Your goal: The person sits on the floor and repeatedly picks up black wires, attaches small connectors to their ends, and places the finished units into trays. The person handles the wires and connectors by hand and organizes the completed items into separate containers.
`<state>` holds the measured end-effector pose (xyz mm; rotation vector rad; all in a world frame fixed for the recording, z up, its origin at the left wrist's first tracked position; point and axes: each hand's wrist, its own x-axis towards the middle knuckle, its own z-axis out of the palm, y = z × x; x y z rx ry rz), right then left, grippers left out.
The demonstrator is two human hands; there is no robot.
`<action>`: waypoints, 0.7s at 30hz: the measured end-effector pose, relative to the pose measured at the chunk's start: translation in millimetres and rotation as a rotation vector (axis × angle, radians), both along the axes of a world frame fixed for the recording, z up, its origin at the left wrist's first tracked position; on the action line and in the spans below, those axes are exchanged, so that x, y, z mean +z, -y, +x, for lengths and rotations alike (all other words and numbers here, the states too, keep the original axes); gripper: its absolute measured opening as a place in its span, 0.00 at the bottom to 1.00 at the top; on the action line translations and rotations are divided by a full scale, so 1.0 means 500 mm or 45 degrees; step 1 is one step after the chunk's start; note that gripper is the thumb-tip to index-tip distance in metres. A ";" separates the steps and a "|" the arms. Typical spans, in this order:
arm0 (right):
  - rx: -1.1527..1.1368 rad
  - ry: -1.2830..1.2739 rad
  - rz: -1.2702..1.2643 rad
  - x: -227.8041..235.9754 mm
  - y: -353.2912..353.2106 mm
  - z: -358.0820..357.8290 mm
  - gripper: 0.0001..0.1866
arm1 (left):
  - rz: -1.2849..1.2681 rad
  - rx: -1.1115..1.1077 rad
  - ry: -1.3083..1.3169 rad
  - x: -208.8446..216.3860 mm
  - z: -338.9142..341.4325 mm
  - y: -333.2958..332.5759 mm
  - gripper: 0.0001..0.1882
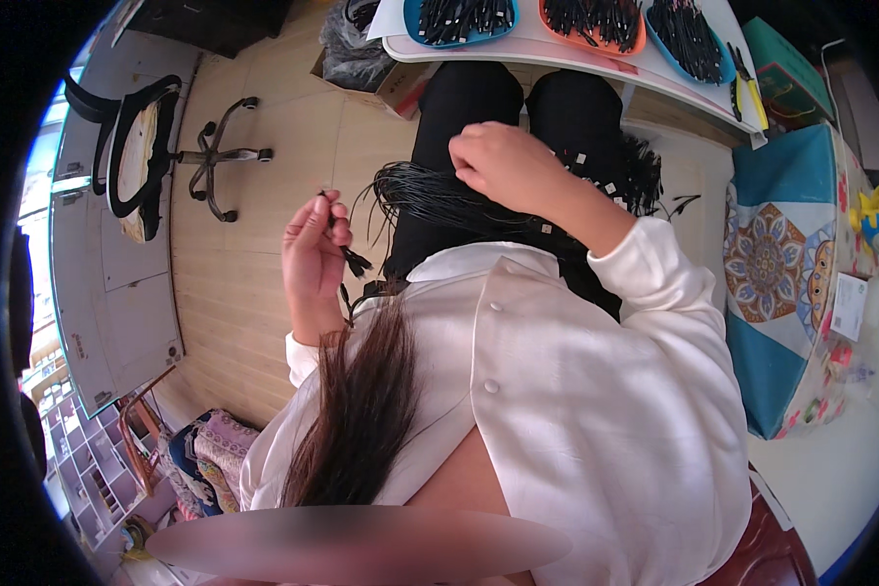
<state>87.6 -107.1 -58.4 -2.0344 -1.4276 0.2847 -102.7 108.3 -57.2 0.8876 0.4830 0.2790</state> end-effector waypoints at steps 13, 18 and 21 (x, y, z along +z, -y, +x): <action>-0.245 0.013 0.145 0.163 0.140 -0.138 0.08 | 0.029 -0.238 0.252 0.075 0.087 0.062 0.10; -0.361 -0.128 0.444 0.185 0.166 -0.142 0.08 | -0.120 -0.325 0.103 0.073 0.047 0.112 0.10; -0.002 0.130 0.313 0.155 0.143 -0.162 0.09 | -0.140 -0.206 0.134 0.078 0.079 0.117 0.11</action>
